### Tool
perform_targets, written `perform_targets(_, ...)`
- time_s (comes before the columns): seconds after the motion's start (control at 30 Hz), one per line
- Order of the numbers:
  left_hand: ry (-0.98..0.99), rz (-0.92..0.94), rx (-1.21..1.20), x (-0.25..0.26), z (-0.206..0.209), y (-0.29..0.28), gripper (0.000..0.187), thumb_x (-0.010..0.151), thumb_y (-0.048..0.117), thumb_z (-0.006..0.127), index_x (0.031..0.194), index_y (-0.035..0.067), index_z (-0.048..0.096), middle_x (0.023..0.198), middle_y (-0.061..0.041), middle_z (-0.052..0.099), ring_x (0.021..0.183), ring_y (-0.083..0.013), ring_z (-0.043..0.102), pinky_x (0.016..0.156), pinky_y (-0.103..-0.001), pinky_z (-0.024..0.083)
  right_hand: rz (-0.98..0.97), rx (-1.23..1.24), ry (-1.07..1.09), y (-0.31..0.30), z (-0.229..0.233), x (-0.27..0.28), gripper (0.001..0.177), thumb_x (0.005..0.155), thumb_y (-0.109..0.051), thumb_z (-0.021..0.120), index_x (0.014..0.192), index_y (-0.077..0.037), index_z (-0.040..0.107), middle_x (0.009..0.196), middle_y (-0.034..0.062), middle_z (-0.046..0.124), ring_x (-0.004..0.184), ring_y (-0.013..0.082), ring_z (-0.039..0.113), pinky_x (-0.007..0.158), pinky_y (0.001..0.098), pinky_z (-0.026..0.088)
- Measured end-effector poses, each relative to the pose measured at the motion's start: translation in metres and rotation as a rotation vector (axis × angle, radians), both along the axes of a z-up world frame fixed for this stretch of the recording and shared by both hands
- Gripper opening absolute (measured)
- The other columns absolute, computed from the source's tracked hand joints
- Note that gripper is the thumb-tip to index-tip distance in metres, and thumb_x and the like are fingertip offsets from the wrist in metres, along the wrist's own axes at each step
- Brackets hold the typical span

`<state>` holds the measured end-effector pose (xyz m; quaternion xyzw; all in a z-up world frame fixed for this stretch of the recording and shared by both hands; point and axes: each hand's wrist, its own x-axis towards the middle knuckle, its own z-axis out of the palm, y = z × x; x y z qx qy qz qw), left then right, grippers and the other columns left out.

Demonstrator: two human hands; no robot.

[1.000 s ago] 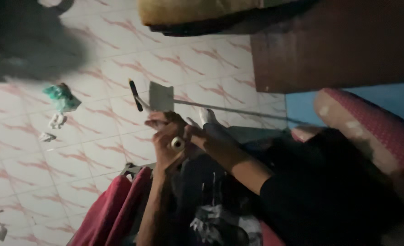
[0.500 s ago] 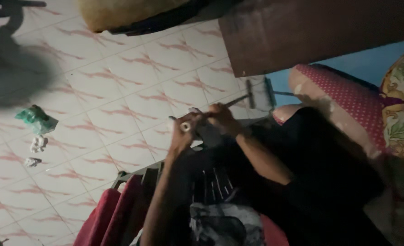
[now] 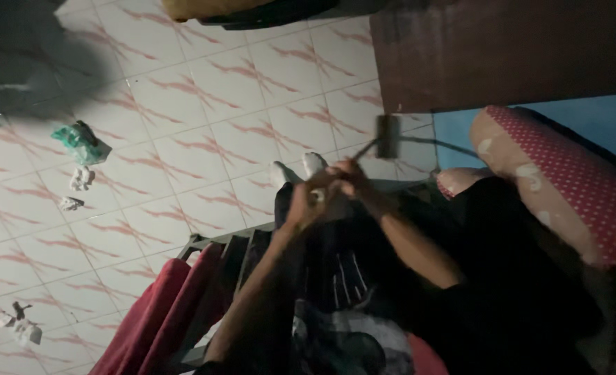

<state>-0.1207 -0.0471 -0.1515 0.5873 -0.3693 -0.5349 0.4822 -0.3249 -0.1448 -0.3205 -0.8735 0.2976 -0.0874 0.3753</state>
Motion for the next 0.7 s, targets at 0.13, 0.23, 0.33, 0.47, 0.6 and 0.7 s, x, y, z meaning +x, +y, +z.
perform_targets(0.13,-0.065,0.186,-0.006,0.065,0.07,0.029,0.023,0.101,0.016,0.068,0.09,-0.003,0.066,0.087,-0.006,0.066,0.085,-0.014,0.064,0.071,-0.029,0.056,0.189,-0.201,-0.122,0.043,0.017,0.098,0.051,0.077,-0.03,0.076,0.123,-0.012,0.062,0.111,0.0133,0.06,0.108,0.036,0.058,0.096,0.0564,0.045)
perform_targets(0.23,-0.076,0.314,0.35,0.089,0.112,0.06,0.016,0.094,0.015,0.064,0.097,0.001,0.071,0.075,-0.003,0.061,0.065,-0.0157,0.058,0.055,-0.032,0.045,0.281,-0.185,-0.278,0.079,0.019,0.175,0.049,0.079,-0.028,0.076,0.123,-0.01,0.065,0.107,0.0131,0.059,0.106,0.0353,0.059,0.101,0.058,0.045)
perform_targets(0.33,-0.402,0.286,-0.037,0.108,0.135,0.079,0.018,0.095,0.008,0.065,0.081,-0.003,0.061,0.07,-0.01,0.055,0.07,-0.0188,0.052,0.069,-0.035,0.048,0.314,-0.003,-0.519,0.103,0.025,0.244,0.027,0.087,-0.019,0.074,0.111,-0.005,0.072,0.087,0.0097,0.06,0.089,0.0287,0.063,0.112,0.0561,0.049)
perform_targets(0.47,-0.491,0.386,-0.072,0.124,0.153,0.097,0.021,0.095,0.009,0.067,0.082,-0.005,0.056,0.075,-0.012,0.053,0.074,-0.0204,0.052,0.072,-0.036,0.045,0.237,0.396,-0.078,0.109,0.08,0.298,0.035,0.104,-0.026,0.074,0.09,0.004,0.063,0.09,0.0174,0.057,0.086,0.0327,0.064,0.083,0.0441,0.055)
perform_targets(0.6,-0.464,0.561,-0.114,0.136,0.16,0.122,0.029,0.096,0.019,0.067,0.076,-0.001,0.058,0.067,-0.006,0.056,0.064,-0.0153,0.054,0.062,-0.035,0.043,0.428,0.027,-0.222,0.097,0.16,0.3,0.018,0.093,-0.024,0.066,0.101,-0.009,0.071,0.094,0.0099,0.066,0.091,0.0304,0.067,0.079,0.0444,0.054)
perform_targets(0.7,-0.168,0.602,-0.179,0.141,0.134,0.127,0.038,0.099,0.027,0.069,0.07,0.005,0.06,0.069,-0.003,0.063,0.059,-0.0132,0.055,0.055,-0.032,0.043,0.412,0.215,0.116,0.083,0.154,0.276,0.028,0.1,-0.035,0.064,0.09,-0.009,0.068,0.091,0.008,0.065,0.083,0.0252,0.066,0.078,0.0425,0.055)
